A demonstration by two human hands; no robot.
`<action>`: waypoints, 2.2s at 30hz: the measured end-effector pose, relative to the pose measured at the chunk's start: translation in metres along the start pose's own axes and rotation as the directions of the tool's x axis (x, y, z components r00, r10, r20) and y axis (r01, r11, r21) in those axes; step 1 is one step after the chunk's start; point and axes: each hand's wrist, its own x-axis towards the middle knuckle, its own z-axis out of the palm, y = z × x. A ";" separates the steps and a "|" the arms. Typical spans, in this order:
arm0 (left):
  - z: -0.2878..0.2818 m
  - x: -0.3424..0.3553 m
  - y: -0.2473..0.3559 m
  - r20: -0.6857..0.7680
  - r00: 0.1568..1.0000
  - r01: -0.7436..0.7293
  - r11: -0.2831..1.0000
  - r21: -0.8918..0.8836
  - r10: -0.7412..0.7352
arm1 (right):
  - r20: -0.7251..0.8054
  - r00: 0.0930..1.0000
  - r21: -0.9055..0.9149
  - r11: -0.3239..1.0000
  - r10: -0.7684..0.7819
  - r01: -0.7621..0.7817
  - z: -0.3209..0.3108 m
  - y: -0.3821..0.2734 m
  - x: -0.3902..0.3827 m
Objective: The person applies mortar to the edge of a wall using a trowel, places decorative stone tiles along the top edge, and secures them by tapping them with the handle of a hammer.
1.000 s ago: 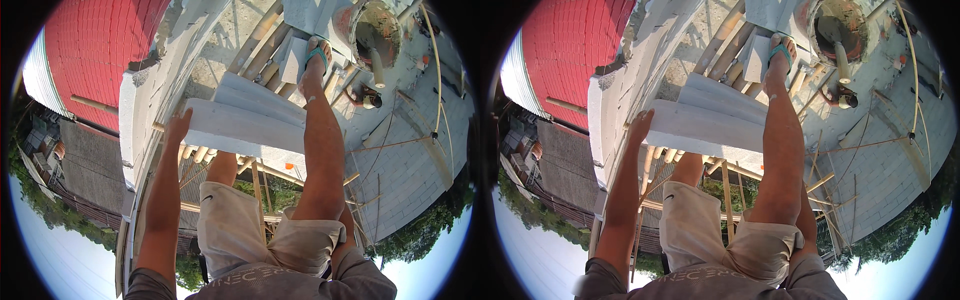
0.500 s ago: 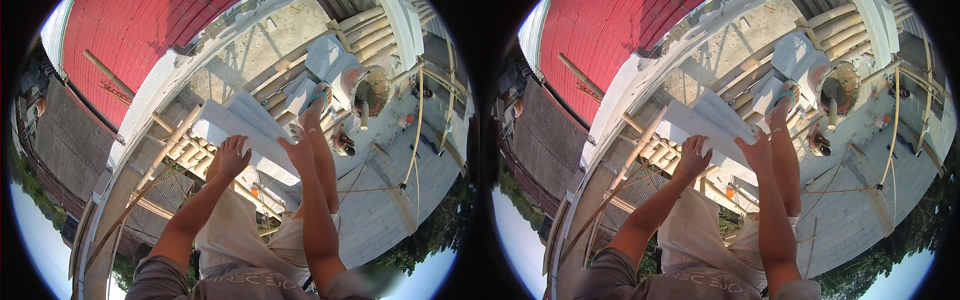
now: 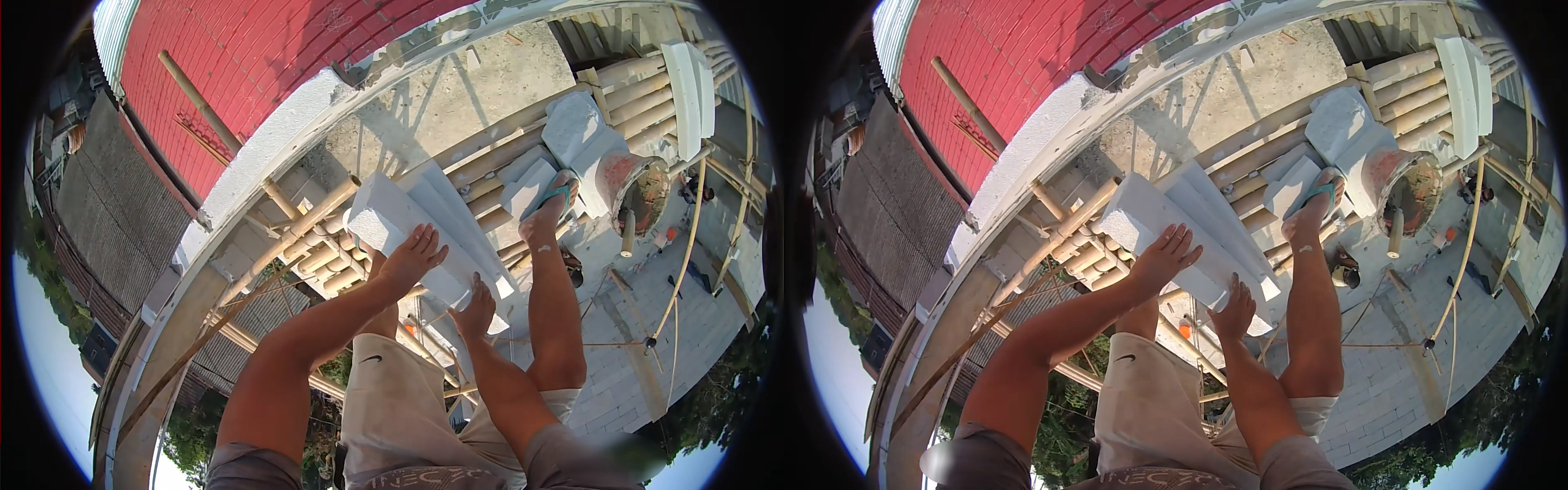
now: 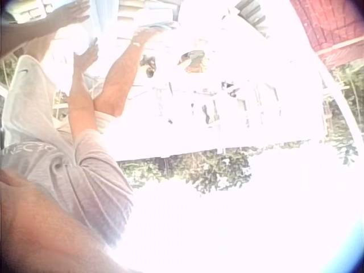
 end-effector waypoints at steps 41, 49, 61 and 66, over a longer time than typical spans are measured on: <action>-0.260 -0.073 -0.031 -0.318 0.680 0.423 0.708 -0.565 -0.660 | -0.013 0.399 -0.361 0.376 -0.917 0.853 -0.400 -0.180 0.030; -0.213 -0.113 0.027 -0.085 0.714 0.326 0.437 -0.838 -0.695 | 0.178 0.369 -0.451 0.258 -0.912 0.854 -0.362 -0.187 -0.036; -0.227 -0.287 0.042 -0.033 0.621 0.621 0.517 -0.590 -0.783 | 0.039 0.234 -0.246 0.218 -0.971 0.944 -0.273 -0.266 -0.123; -0.225 -0.335 0.045 0.035 0.565 0.692 0.450 -0.565 -0.825 | 0.008 0.179 -0.227 0.172 -0.984 0.958 -0.248 -0.298 -0.145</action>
